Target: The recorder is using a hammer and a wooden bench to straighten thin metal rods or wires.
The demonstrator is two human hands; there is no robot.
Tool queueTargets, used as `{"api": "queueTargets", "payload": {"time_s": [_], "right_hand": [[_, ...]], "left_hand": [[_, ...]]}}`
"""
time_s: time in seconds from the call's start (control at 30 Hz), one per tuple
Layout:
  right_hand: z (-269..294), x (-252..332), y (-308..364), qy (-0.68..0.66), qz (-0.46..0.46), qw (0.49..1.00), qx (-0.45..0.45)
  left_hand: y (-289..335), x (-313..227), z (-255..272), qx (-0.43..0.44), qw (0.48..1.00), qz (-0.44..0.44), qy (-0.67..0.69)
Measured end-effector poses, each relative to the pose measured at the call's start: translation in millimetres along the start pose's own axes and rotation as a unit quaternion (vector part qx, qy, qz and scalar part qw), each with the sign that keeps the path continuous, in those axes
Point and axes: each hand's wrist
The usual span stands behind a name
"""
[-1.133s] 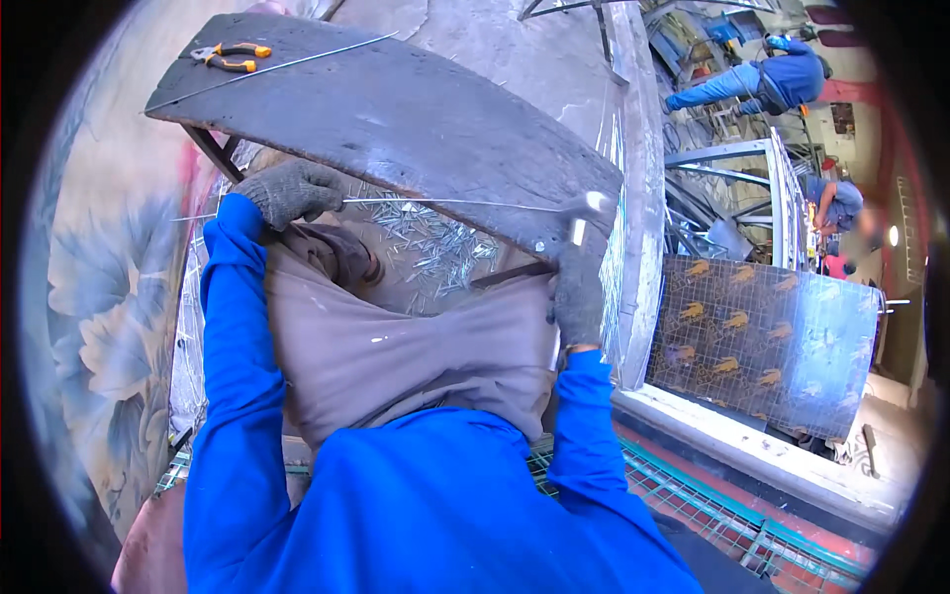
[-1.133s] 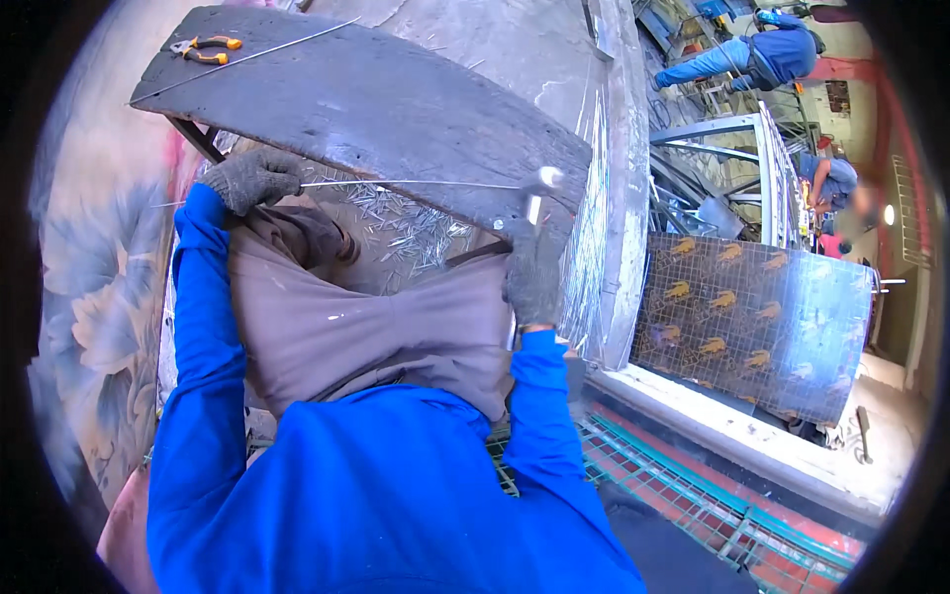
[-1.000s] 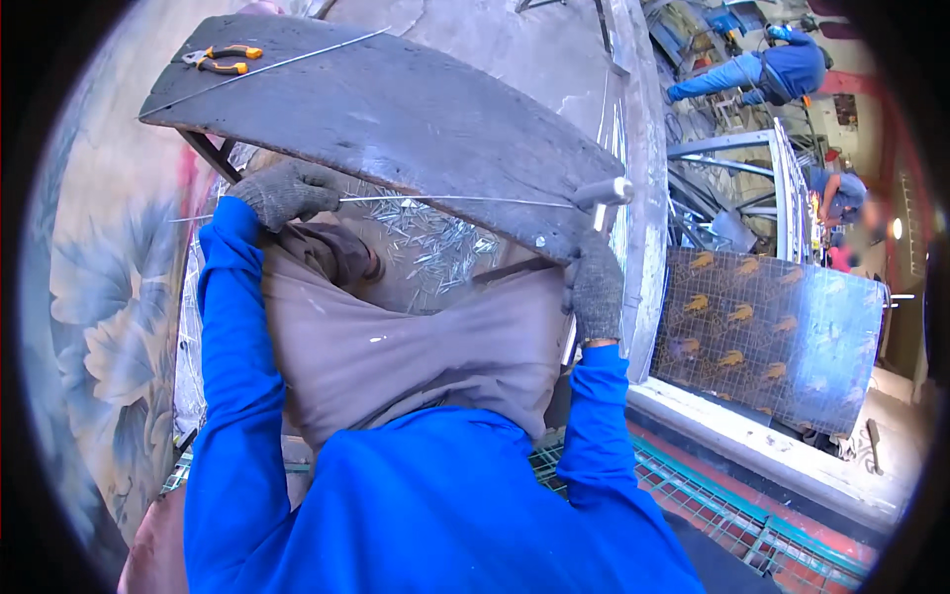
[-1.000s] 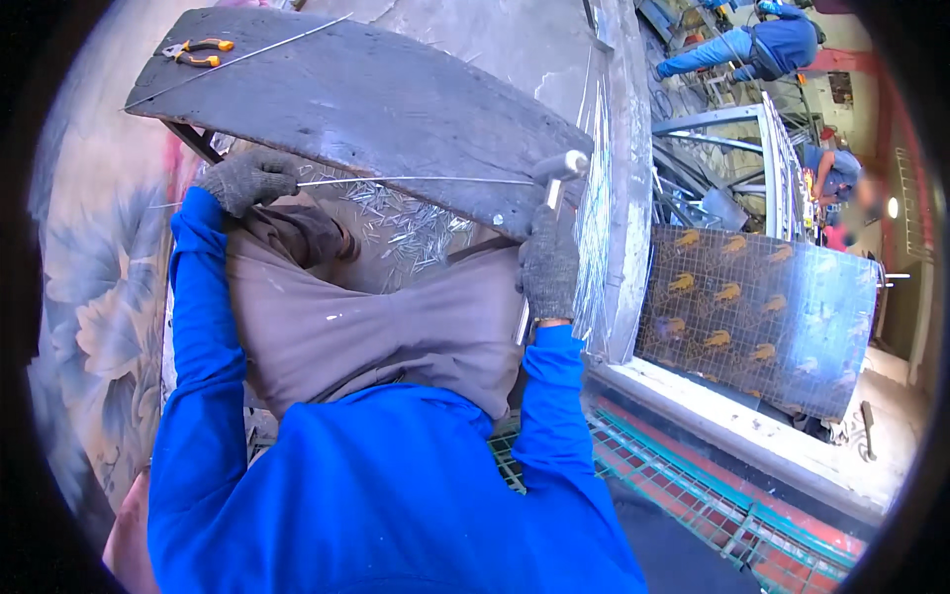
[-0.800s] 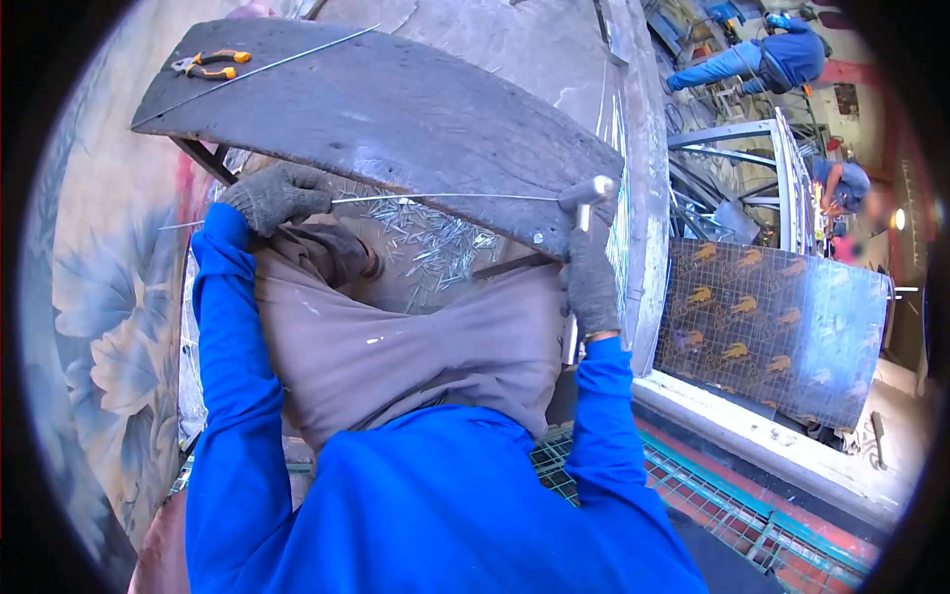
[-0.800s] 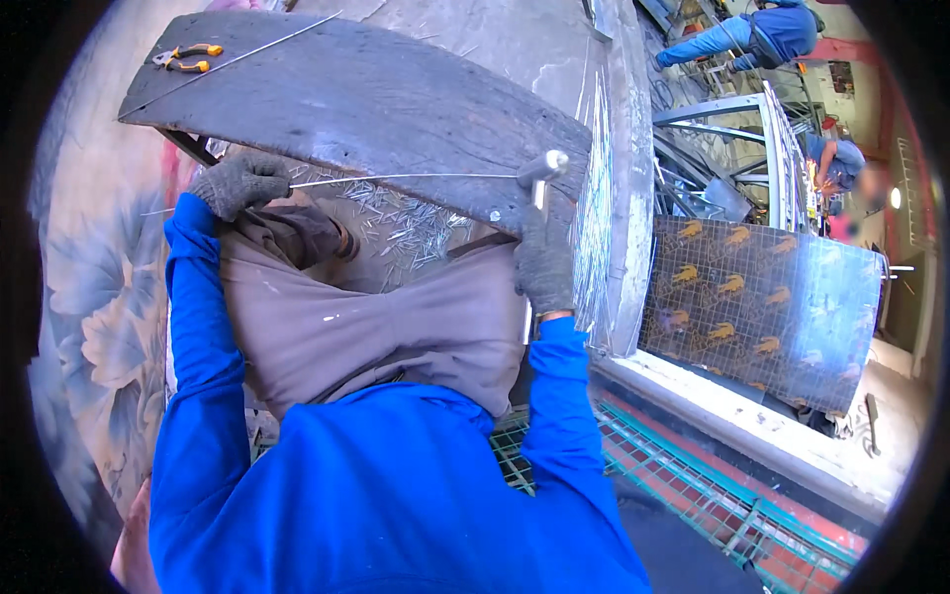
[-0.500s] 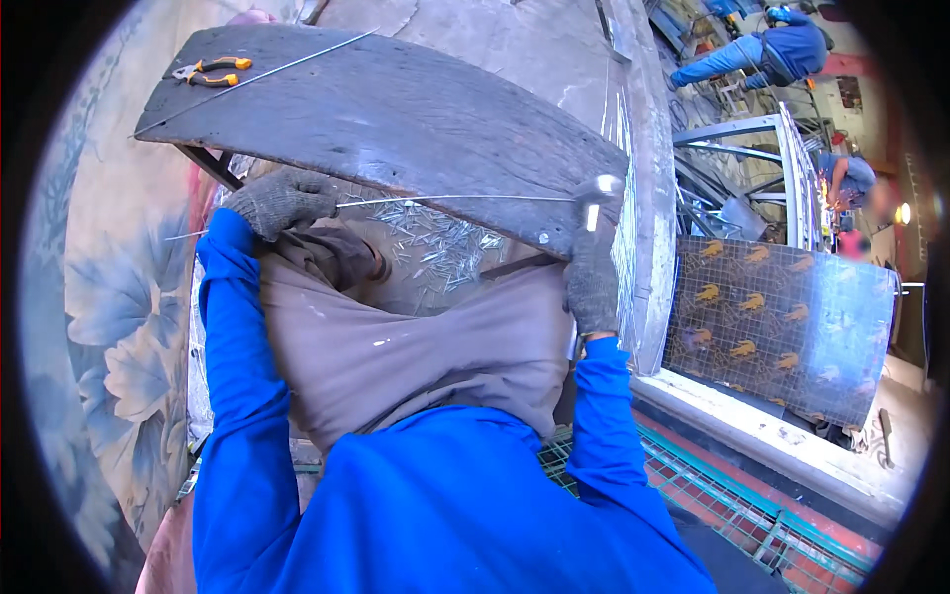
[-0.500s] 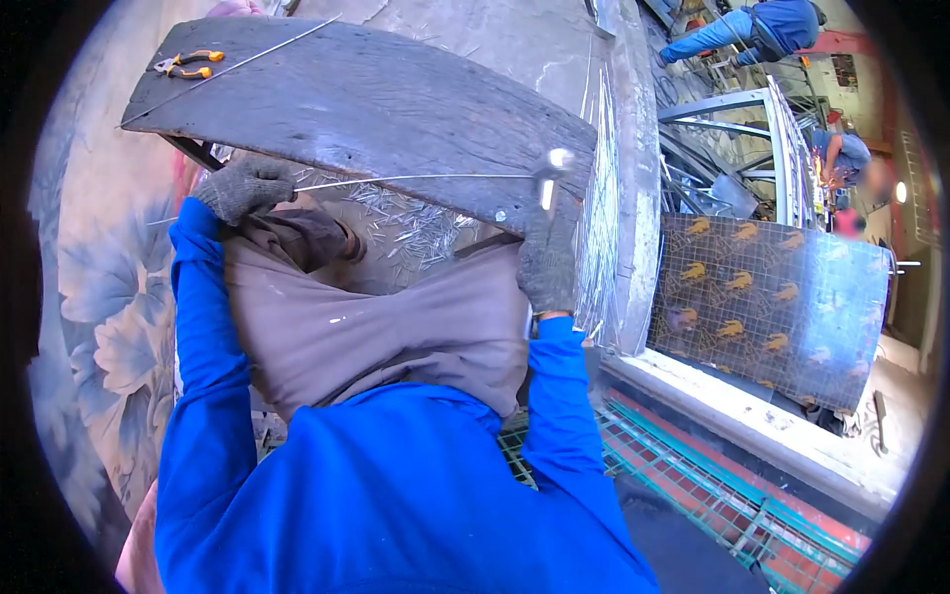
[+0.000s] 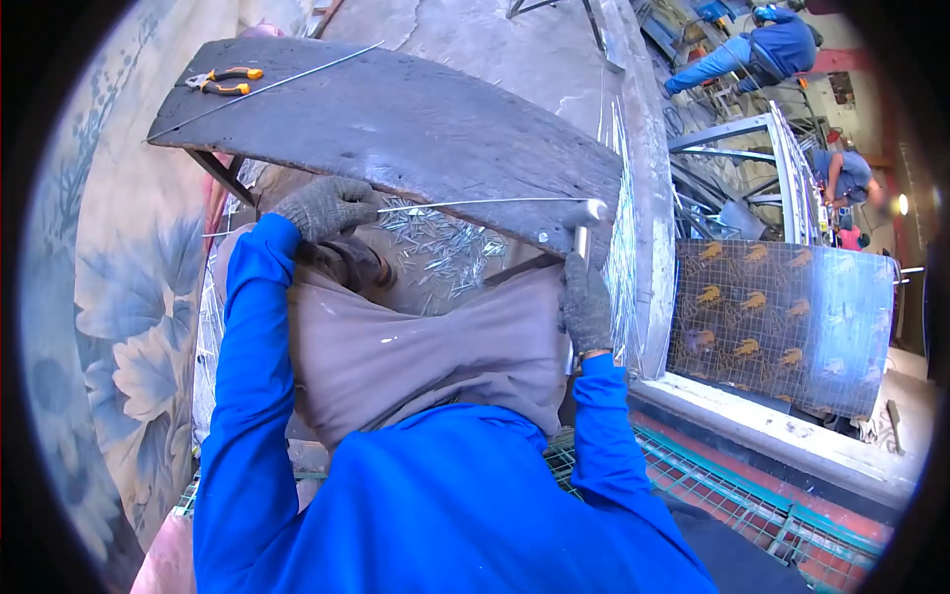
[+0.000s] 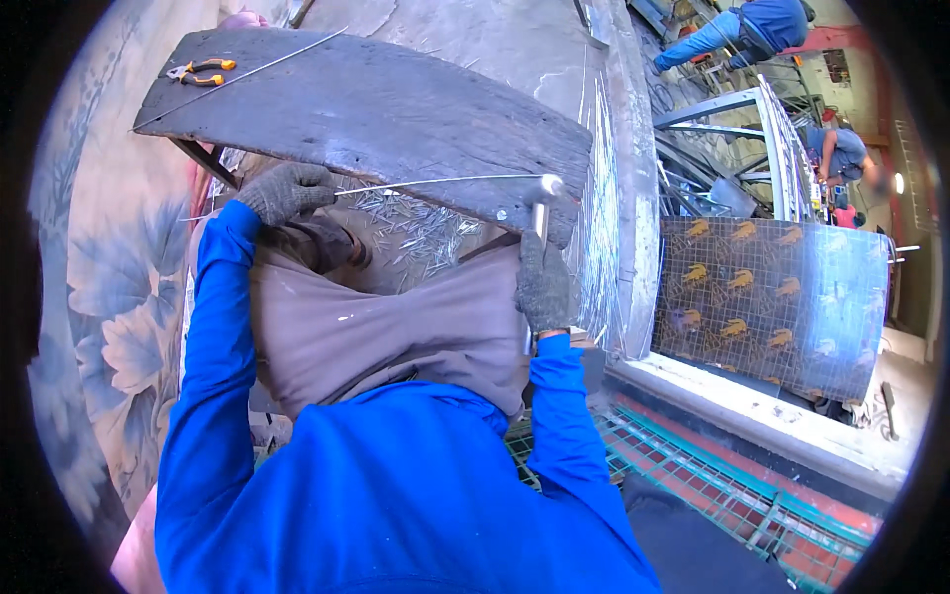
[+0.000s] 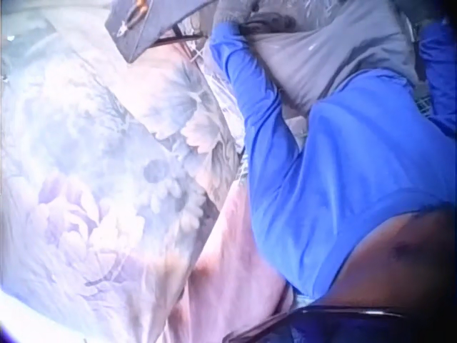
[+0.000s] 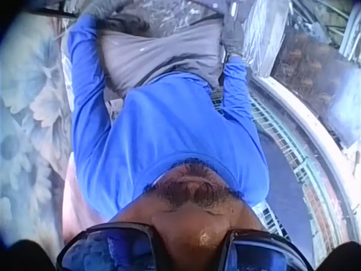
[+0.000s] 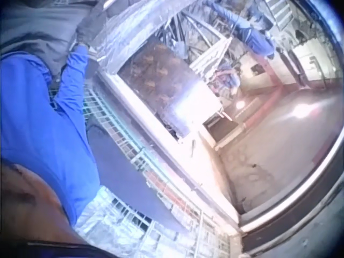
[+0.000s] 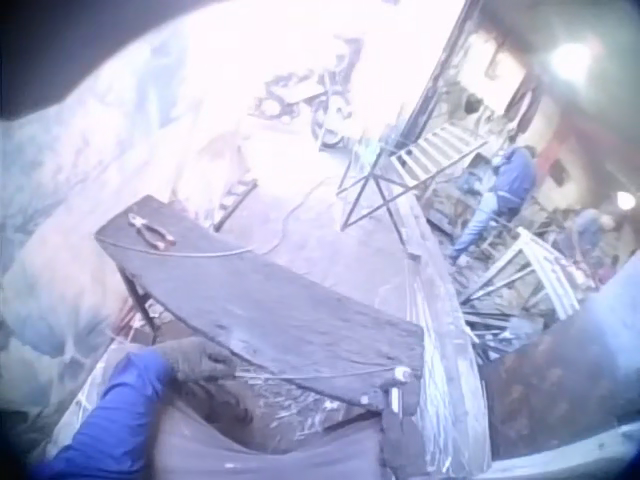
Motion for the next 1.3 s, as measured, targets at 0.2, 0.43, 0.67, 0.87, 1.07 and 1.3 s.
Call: {"api": "queueTargets", "payload": {"time_s": [0.2, 0.43, 0.67, 0.87, 1.07, 1.3], "right_hand": [[-4, 3, 5, 0.279, 0.371, 0.878, -0.116], [-18, 11, -12, 0.182, 0.305, 0.934, -0.045], [-17, -23, -30, 0.035, 0.13, 0.991, 0.027], [1, 2, -5, 0.278, 0.403, 0.847, -0.208], [8, -9, -21, 0.079, 0.099, 0.991, 0.037], [-23, -60, -38, 0.118, 0.275, 0.945, -0.131]], "left_hand": [[-4, 15, 2, 0.018, 0.995, -0.09, -0.034], [-6, 7, 2, 0.017, 0.998, 0.022, -0.056], [-7, -5, 7, 0.057, 0.998, -0.011, -0.003], [-12, 32, 18, 0.067, 0.966, -0.226, -0.105], [-4, 4, 14, 0.004, 1.0, 0.026, -0.015], [-10, 6, 13, -0.006, 0.999, -0.028, -0.045]]}}
Point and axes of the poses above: each hand's wrist, its own y-axis away from the middle knuckle, its own z-axis out of the back of the hand, x = y × z, and after that the axes turned 6 degrees about y, right-handed
